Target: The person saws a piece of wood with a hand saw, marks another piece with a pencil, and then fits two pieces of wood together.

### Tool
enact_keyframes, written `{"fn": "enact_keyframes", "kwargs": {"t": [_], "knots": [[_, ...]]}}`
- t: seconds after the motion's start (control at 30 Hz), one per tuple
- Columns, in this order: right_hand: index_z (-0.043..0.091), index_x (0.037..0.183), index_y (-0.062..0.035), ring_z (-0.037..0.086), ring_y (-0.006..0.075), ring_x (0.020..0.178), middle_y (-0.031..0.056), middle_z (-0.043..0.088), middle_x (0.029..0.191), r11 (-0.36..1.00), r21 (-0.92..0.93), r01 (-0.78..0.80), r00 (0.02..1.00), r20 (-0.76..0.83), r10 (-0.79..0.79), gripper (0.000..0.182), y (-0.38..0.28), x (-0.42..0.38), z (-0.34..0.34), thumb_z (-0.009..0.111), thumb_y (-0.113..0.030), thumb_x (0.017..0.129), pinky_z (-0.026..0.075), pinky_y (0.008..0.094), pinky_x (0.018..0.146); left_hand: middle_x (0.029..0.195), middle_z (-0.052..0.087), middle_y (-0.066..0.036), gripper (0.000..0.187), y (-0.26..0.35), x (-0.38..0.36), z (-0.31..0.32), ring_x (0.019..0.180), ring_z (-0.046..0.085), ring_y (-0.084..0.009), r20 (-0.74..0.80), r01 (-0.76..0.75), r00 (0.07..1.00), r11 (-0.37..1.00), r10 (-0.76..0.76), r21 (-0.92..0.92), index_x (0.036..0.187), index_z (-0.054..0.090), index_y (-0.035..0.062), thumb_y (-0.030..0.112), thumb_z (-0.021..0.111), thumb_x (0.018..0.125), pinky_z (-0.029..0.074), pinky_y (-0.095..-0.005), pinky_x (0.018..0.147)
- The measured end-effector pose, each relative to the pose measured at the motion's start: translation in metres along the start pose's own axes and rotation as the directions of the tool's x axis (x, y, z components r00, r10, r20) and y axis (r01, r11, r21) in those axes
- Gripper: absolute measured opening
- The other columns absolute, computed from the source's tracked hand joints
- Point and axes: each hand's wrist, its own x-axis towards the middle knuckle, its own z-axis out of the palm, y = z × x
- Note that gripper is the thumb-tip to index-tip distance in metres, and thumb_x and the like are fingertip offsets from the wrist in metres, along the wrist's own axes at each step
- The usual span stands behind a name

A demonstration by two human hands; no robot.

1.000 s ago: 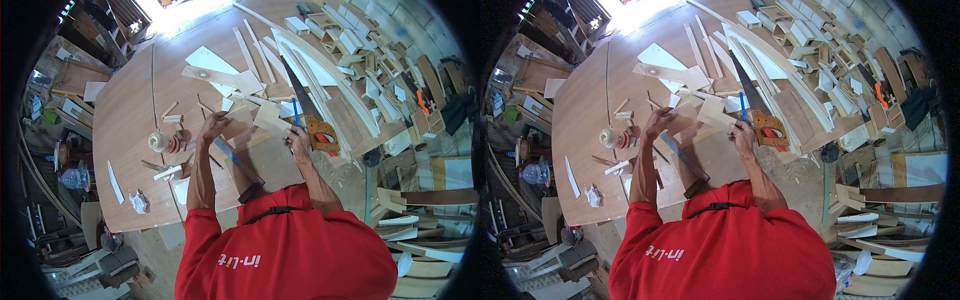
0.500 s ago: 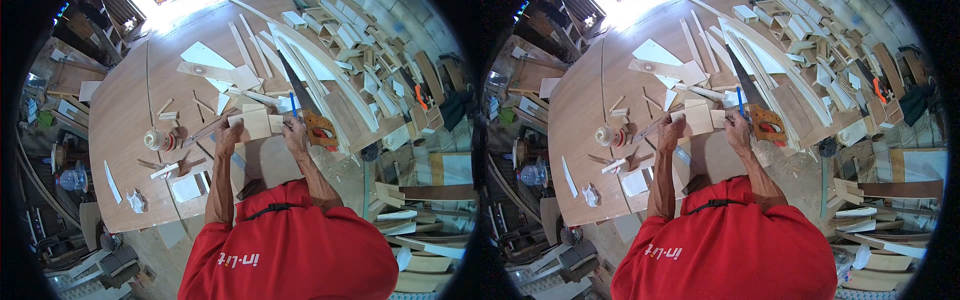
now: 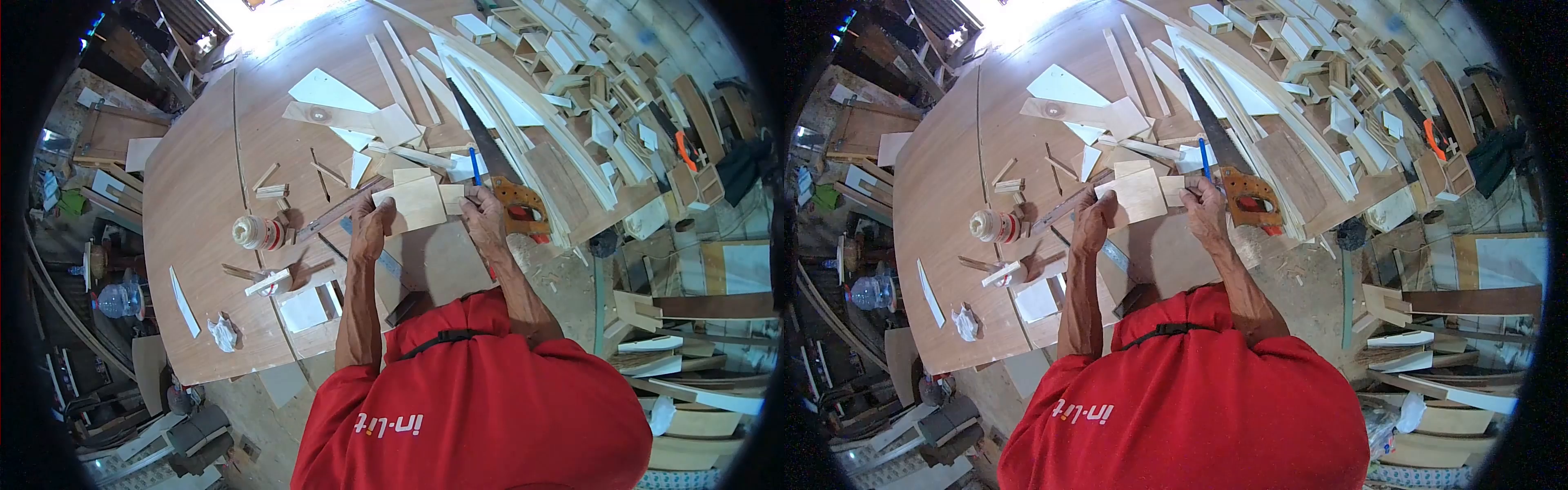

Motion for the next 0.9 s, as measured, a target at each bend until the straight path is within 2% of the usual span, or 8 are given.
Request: {"fn": "enact_keyframes", "kwargs": {"t": [0.2, 0.27, 0.4, 0.47, 0.57, 0.63, 0.7, 0.9], "knots": [[0.060, 0.101, 0.0017, 0.060, 0.0109, 0.083, 0.0059, 0.065, 0.092, 0.998, -0.035, -0.047, 0.999, 0.002, 0.047, 0.014, 0.001, 0.004, -0.004, 0.057, 0.000, 0.088, 0.049, 0.0254, 0.077, 0.063, 0.049, 0.004, 0.015, -0.010, 0.004, -0.007, 0.049, 0.040, -0.0039, 0.009, -0.019, 1.000, 0.999, 0.019, -0.029, 0.094, 0.061, 0.0055, 0.020, 0.059, 0.089, 0.032, -0.0207, 0.042], [0.060, 0.102, 0.0032, 0.061, 0.0131, 0.084, 0.0084, 0.065, 0.093, 0.990, -0.124, 0.067, 0.994, -0.081, -0.077, 0.015, 0.018, 0.012, -0.009, 0.055, 0.000, 0.088, 0.049, 0.0275, 0.077, 0.064, 0.049, 0.005, 0.013, -0.006, 0.002, -0.009, 0.050, 0.040, -0.0034, 0.013, -0.026, 1.000, 0.998, 0.027, -0.058, 0.094, 0.060, 0.0060, 0.018, 0.059, 0.090, 0.032, -0.0204, 0.044], [0.060, 0.106, 0.0010, 0.059, 0.0101, 0.081, 0.0042, 0.065, 0.093, 0.987, -0.147, 0.068, 0.981, -0.168, -0.093, 0.019, 0.004, 0.011, -0.019, 0.056, 0.000, 0.088, 0.047, 0.0230, 0.073, 0.068, 0.052, 0.005, 0.008, -0.008, -0.002, -0.023, 0.054, 0.044, -0.0031, -0.083, 0.016, 0.996, 0.977, -0.034, -0.213, 0.097, 0.060, 0.0060, 0.012, 0.058, 0.091, 0.036, -0.0202, 0.047], [0.060, 0.106, 0.0033, 0.060, 0.0148, 0.086, 0.0092, 0.066, 0.097, 0.972, -0.235, 0.021, 0.957, -0.278, -0.087, 0.017, -0.002, 0.010, -0.024, 0.054, -0.001, 0.090, 0.048, 0.0282, 0.078, 0.071, 0.054, 0.004, 0.009, -0.008, -0.004, -0.028, 0.057, 0.047, -0.0040, -0.093, 0.013, 0.995, 0.974, -0.035, -0.228, 0.097, 0.060, 0.0058, 0.011, 0.058, 0.091, 0.038, -0.0204, 0.049], [0.060, 0.106, 0.0025, 0.060, 0.0138, 0.085, 0.0081, 0.066, 0.097, 0.996, -0.090, -0.029, 0.943, -0.334, -0.003, 0.018, -0.015, 0.007, -0.022, 0.054, -0.001, 0.090, 0.048, 0.0276, 0.077, 0.073, 0.053, 0.004, 0.005, -0.005, -0.003, -0.025, 0.058, 0.047, -0.0047, -0.119, 0.009, 0.992, 0.954, -0.046, -0.300, 0.096, 0.058, 0.0059, 0.009, 0.056, 0.091, 0.038, -0.0200, 0.049], [0.061, 0.106, 0.0021, 0.060, 0.0129, 0.084, 0.0076, 0.066, 0.096, 0.999, -0.025, -0.037, 0.947, -0.321, 0.027, 0.018, -0.022, 0.005, -0.019, 0.054, -0.001, 0.090, 0.048, 0.0270, 0.076, 0.072, 0.052, 0.004, 0.002, -0.004, -0.001, -0.020, 0.056, 0.045, -0.0045, -0.130, 0.007, 0.990, 0.934, -0.057, -0.358, 0.094, 0.056, 0.0062, 0.006, 0.055, 0.092, 0.036, -0.0194, 0.048], [0.061, 0.106, 0.0017, 0.060, 0.0121, 0.083, 0.0070, 0.066, 0.096, 0.998, 0.043, -0.047, 0.950, -0.306, 0.058, 0.018, -0.027, 0.003, -0.016, 0.054, -0.001, 0.090, 0.048, 0.0264, 0.075, 0.076, 0.054, 0.003, 0.009, -0.002, -0.001, -0.015, 0.059, 0.049, -0.0051, -0.138, -0.021, 0.990, 0.971, -0.013, -0.240, 0.100, 0.056, 0.0049, 0.007, 0.054, 0.092, 0.040, -0.0192, 0.050], [0.062, 0.107, -0.0051, 0.057, 0.0046, 0.079, -0.0002, 0.065, 0.094, 0.991, -0.099, -0.087, 0.991, -0.110, 0.076, 0.018, -0.012, 0.004, -0.006, 0.055, -0.005, 0.090, 0.045, 0.0205, 0.063, 0.079, 0.058, 0.002, 0.012, 0.006, -0.002, 0.007, 0.066, 0.055, -0.0062, -0.131, -0.037, 0.991, 0.983, 0.013, -0.181, 0.100, 0.059, 0.0060, 0.016, 0.054, 0.094, 0.046, -0.0228, 0.054]]}}
